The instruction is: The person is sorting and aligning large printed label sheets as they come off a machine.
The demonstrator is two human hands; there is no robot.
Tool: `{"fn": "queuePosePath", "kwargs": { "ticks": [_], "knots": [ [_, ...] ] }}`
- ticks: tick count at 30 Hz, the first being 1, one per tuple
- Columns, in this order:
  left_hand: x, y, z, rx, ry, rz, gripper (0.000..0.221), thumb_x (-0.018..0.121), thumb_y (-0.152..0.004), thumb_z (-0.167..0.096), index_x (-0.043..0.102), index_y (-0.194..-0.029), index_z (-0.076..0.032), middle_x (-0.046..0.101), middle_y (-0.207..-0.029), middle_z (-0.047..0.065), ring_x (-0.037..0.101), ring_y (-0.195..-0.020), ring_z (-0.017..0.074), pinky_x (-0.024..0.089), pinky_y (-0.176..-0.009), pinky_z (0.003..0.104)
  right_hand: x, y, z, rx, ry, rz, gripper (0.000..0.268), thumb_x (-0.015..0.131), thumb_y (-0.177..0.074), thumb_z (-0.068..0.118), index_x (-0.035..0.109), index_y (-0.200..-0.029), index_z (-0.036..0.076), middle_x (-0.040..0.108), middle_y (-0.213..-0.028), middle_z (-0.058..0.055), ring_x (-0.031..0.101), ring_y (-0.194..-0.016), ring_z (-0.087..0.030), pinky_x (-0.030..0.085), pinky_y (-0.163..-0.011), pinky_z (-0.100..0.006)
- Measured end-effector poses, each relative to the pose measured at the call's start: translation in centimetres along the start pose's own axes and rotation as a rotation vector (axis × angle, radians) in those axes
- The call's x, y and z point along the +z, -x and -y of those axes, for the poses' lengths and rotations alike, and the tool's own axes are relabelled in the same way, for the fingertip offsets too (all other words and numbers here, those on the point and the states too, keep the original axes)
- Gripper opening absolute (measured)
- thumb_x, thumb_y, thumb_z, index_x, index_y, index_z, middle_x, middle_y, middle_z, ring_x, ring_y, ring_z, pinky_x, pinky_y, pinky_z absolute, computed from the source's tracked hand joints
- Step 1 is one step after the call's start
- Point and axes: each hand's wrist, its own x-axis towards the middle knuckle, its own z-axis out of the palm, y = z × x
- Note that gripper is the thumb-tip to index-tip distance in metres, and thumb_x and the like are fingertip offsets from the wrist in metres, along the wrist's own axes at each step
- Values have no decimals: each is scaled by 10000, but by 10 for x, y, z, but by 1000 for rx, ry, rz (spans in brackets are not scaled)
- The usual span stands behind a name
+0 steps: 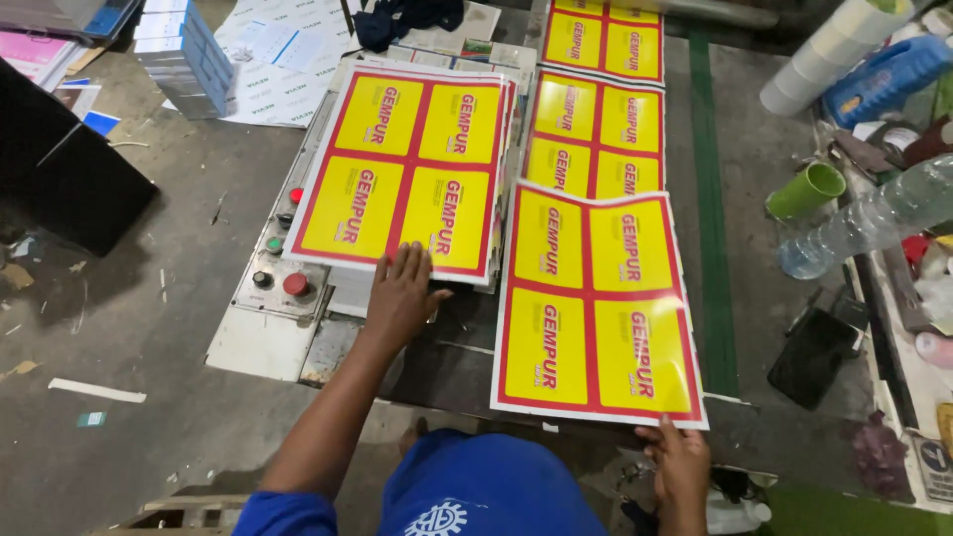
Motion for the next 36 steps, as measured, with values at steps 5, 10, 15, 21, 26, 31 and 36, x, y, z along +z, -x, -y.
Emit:
{"fn": "queuePosePath", "kwargs": {
  "ticks": [5, 10, 15, 21, 26, 31, 36],
  "knots": [
    [9, 17, 17, 92, -82, 63, 399, 614, -914, -159, 652, -1285, -16, 664, -1377, 188, 618, -1306, 325, 467, -1077, 472, -18, 11, 5, 148, 75, -121, 272, 634, -1013, 157, 609, -1267, 62, 721, -993, -104, 715, -747, -193, 428, -519, -287],
    [-24, 8, 18, 52, 225, -106, 203, 656, -895, -104, 707, -1084, -49, 754, -1093, 154, 720, -1011, 339, 552, -853, 457, -16, 19, 3, 118, 99, -131, 286, 623, -1018, 144, 613, -1285, 42, 735, -1023, -110, 715, -752, -205, 439, -529, -289],
    [-43, 4, 4, -28, 303, -202, 109, 715, -867, -72, 705, -975, -74, 741, -893, 110, 719, -843, 325, 551, -730, 453, 0, 10, -6, 95, 92, -75, 297, 614, -1014, 155, 612, -1298, 68, 726, -1056, -84, 713, -752, -201, 433, -523, -267],
    [-43, 16, -5, -18, 343, -231, 148, 760, -815, -98, 703, -949, -74, 731, -856, 116, 709, -804, 335, 544, -704, 458, 40, -29, 0, 44, 97, 65, 295, 630, -1008, 164, 600, -1276, 46, 726, -1065, -91, 725, -759, -213, 448, -499, -265],
    [-40, 24, -5, -41, 368, -244, 147, 763, -832, -102, 716, -966, -65, 738, -880, 126, 710, -808, 336, 546, -695, 454, 67, -73, 14, 15, 112, 120, 263, 621, -1016, 171, 595, -1242, 40, 716, -1020, -85, 727, -753, -223, 438, -483, -277],
    [-47, 32, -9, -85, 399, -231, 132, 763, -857, -102, 723, -973, -51, 739, -884, 138, 717, -830, 345, 549, -707, 464, 88, -97, 30, 9, 97, 170, 277, 605, -1031, 199, 587, -1264, 51, 716, -1029, -82, 723, -792, -215, 466, -531, -286],
    [-59, 37, -21, -85, 417, -286, 215, 714, -862, -68, 727, -1074, -33, 749, -1018, 158, 728, -917, 343, 579, -774, 442, 98, -82, 37, 78, 132, 194, 354, 577, -1047, 272, 575, -1313, 39, 738, -1080, -123, 716, -829, -202, 501, -579, -299]
  ]
}}
